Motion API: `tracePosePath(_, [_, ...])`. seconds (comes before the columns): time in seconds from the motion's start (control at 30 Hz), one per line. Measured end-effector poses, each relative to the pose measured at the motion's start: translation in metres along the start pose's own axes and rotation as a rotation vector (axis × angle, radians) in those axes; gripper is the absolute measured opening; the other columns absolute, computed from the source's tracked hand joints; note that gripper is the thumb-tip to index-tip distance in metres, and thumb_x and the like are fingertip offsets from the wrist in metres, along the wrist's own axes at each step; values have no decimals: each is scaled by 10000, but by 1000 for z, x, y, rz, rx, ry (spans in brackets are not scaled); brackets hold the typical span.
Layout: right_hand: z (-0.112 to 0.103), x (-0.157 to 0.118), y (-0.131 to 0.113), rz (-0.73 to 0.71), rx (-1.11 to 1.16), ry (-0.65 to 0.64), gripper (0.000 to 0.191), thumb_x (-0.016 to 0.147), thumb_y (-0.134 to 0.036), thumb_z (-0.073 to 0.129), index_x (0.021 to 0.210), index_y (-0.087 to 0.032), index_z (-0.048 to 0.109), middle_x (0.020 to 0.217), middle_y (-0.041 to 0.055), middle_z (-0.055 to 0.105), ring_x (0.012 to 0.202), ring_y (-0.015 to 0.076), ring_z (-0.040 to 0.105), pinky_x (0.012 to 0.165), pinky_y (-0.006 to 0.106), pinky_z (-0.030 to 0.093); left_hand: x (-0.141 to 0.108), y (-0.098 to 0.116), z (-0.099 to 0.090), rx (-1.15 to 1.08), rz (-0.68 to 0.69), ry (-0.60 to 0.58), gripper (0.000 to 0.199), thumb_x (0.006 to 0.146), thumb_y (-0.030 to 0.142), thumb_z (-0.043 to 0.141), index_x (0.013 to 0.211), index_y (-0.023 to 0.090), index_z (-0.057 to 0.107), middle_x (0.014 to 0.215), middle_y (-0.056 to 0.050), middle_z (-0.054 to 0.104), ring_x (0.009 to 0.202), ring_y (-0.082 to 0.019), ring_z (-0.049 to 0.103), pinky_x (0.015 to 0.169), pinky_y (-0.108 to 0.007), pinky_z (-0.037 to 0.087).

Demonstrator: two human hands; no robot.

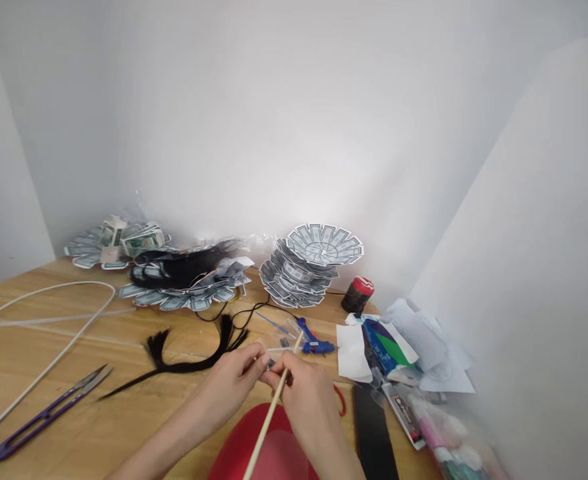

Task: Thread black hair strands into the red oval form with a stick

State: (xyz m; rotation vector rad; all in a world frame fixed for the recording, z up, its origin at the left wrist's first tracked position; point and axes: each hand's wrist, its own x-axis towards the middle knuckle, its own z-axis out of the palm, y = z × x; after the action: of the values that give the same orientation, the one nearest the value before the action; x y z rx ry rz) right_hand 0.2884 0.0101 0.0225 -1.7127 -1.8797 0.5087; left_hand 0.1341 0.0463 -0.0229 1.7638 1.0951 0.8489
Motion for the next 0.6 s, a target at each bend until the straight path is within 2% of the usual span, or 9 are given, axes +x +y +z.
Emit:
tracePosePath(0.07, [-2,1,3,40,110,-39,177,806,-225,731,639,-221,671,575,18,703,579,201,631,548,269,328,-1,3,-6,62,37,-40,343,992,400,564,766,146,613,701,28,594,664,-150,613,661,-310,526])
tracePosePath(0.13, [-2,4,9,72,247,-94,247,796,-365,743,624,-213,652,559,15,687,530,178,598,518,259,366,-2,6,-13,96,62,-102,352,987,394,574,741,145,615,692,29,604,679,-158,625,684,-321,527])
tracePosePath(0.23, [-2,9,19,101,446,-172,424,712,-609,742,640,-207,627,561,16,682,498,171,602,478,257,418,-3,9,-18,109,77,-177,350,992,376,571,738,142,628,708,22,631,689,-158,639,689,-319,531])
tracePosePath(0.3, [-6,11,27,116,530,-165,477,660,-666,750,651,-206,623,570,19,683,519,184,625,487,270,449,-3,11,-20,122,67,-186,351,992,369,573,729,143,627,698,25,628,678,-154,637,682,-314,530])
tracePosePath(0.37, [-13,11,33,130,572,-85,476,681,-665,739,728,-199,652,667,49,723,632,213,673,572,297,500,-3,12,-20,149,48,-153,358,991,373,572,718,145,617,676,31,609,665,-153,628,681,-317,526])
tracePosePath(0.43, [-18,7,35,133,599,0,484,743,-640,703,912,-188,676,890,98,768,840,242,706,737,328,534,-3,14,-19,172,31,-105,364,994,380,563,717,149,610,664,34,594,667,-157,622,690,-324,521])
tracePosePath(0.5, [-18,1,32,126,621,17,527,774,-579,711,1121,-188,650,1120,125,748,1008,253,690,856,341,521,-3,15,-16,178,25,-71,368,999,387,553,722,151,609,667,33,593,677,-161,622,701,-331,520])
tracePosePath(0.57, [-11,-7,25,112,625,-38,582,722,-477,796,1217,-217,636,1191,108,732,973,250,698,823,340,522,-4,15,-12,168,28,-57,362,1002,391,544,742,150,617,690,26,608,694,-165,628,712,-336,521])
tracePosePath(0.6, [-6,-10,22,104,621,-72,562,689,-420,830,1190,-230,660,1140,88,749,897,242,702,768,331,518,-4,15,-11,158,30,-56,357,1003,394,542,755,150,622,702,23,615,701,-167,631,715,-337,522])
